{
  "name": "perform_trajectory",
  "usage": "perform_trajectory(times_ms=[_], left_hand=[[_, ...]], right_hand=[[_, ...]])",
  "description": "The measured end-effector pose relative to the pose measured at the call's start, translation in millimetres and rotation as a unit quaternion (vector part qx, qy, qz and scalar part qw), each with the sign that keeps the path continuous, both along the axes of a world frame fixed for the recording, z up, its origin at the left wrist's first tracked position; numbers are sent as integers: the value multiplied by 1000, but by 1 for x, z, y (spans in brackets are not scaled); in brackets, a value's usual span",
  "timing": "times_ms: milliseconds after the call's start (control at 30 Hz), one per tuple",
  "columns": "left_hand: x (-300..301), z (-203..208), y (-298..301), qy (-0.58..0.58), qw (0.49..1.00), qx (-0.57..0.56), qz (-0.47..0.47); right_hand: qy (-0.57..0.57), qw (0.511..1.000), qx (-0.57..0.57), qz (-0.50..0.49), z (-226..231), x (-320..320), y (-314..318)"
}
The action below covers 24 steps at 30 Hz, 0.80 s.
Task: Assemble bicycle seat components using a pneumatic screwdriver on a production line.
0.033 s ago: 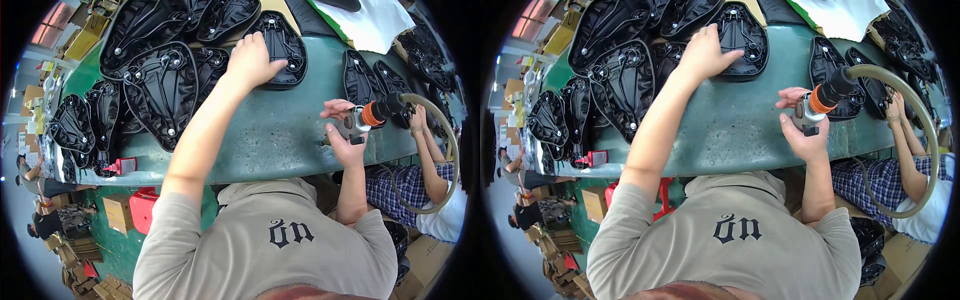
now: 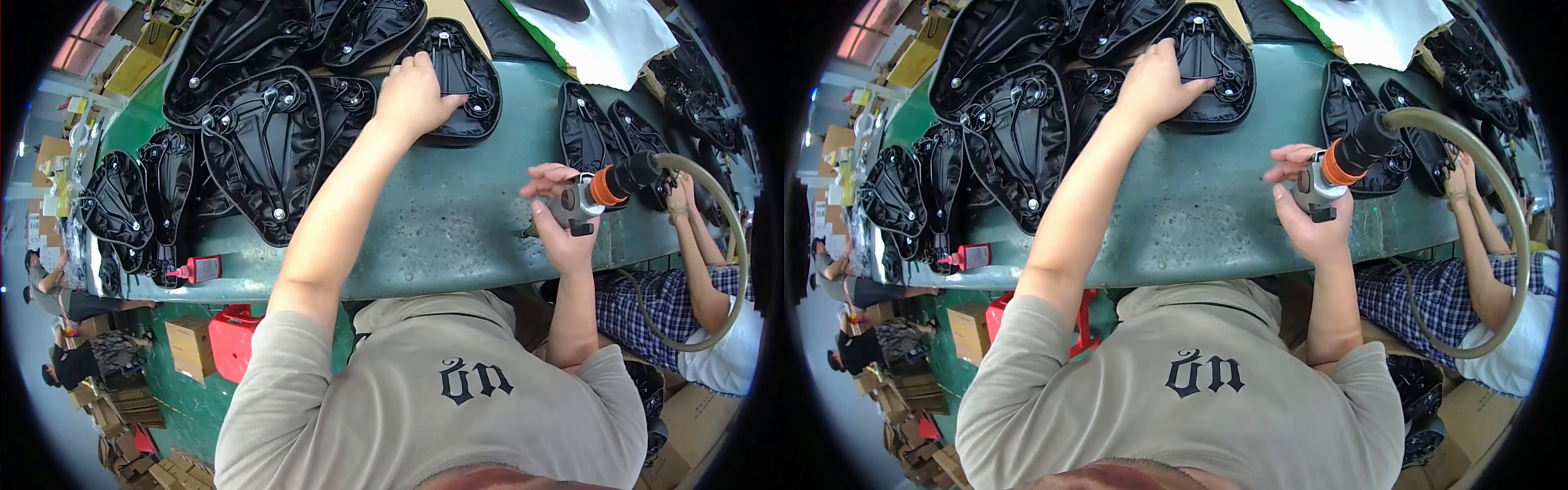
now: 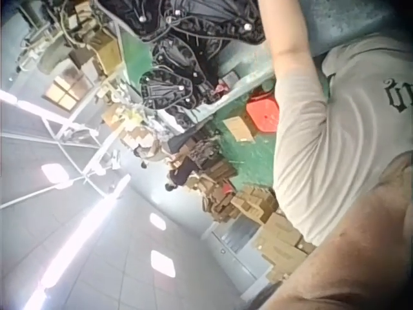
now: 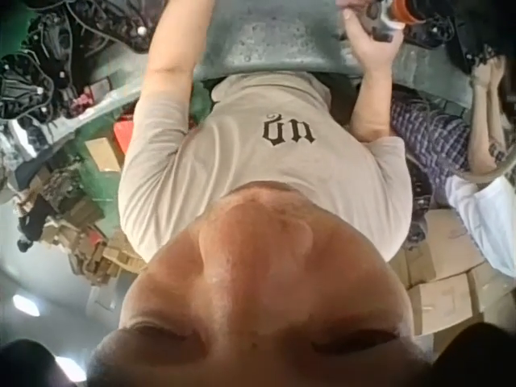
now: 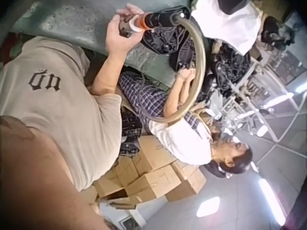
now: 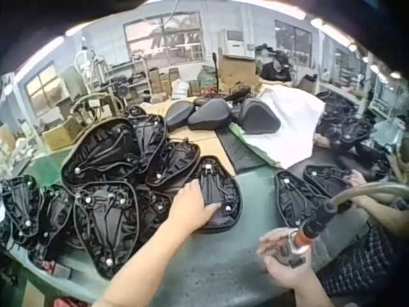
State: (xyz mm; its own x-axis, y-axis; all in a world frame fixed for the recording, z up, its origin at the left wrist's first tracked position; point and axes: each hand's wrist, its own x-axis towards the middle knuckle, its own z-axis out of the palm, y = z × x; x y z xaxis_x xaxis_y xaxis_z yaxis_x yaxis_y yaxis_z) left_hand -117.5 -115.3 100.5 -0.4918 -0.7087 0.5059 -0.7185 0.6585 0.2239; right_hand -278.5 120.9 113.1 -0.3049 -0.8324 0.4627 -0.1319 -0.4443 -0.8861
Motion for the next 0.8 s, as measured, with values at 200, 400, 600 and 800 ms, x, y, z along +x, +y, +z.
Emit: perform_trajectory(times_ms=[200,400,600,800], left_hand=[[19,-7,47,75,981,166,-63],[82,10,138,105,933,324,-121],[134,94,92,35,975,-132,-173],[161,153,-28,-188,977,101,-8]], right_hand=[[-40,997,60,-24,0,-12,20],[-68,997,8,-27,32,-17,9],[-23,999,-28,-17,53,-3,-9],[-17,1000,-22,-4,49,20,-14]])
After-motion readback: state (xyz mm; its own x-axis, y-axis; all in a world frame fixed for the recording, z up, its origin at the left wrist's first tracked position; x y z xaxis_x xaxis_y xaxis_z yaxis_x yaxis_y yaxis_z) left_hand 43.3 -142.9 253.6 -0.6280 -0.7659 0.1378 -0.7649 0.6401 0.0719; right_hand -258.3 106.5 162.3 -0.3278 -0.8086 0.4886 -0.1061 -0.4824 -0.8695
